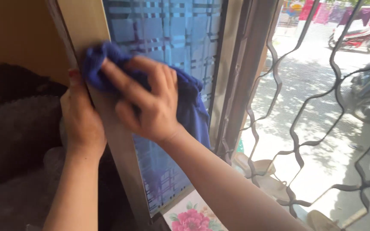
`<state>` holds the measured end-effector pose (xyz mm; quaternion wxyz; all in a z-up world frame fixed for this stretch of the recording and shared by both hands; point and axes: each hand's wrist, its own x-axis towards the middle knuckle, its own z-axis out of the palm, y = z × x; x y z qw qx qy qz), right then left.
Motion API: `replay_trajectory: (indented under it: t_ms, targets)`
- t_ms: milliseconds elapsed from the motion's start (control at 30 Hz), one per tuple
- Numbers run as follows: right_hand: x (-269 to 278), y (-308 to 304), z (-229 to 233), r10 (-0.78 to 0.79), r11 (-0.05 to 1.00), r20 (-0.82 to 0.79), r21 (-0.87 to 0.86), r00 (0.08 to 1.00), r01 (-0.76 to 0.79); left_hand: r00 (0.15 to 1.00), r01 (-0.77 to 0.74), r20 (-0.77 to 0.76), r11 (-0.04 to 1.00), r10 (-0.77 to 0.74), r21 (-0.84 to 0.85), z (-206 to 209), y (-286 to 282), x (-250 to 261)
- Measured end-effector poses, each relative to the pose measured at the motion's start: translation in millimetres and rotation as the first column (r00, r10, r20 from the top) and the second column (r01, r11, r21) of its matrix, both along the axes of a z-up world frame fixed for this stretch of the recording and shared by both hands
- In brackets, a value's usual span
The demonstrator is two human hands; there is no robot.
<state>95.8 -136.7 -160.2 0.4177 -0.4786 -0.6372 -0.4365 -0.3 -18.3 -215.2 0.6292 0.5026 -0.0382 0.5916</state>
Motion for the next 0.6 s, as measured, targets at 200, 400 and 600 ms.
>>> replay_trajectory:
  t_ms: [200, 400, 600]
  targets:
    - [-25.3, 13.5, 16.3, -0.05, 0.994, -0.182, 0.087, 0.982, 0.067, 0.952, -0.214, -0.224, 0.977, 0.21, 0.008, 12.8, -16.7, -8.8]
    - [-21.0, 3.9, -33.3, -0.029, 0.994, -0.148, 0.103, 0.989, 0.045, 0.899, -0.325, -0.327, 0.944, 0.292, -0.053, -9.6, -3.9, 1.6]
    - [-31.5, 9.2, -20.6, -0.056, 0.992, -0.307, 0.089, 0.95, 0.088, 0.954, -0.25, -0.156, 0.967, 0.255, 0.05, 16.9, -28.2, -6.5]
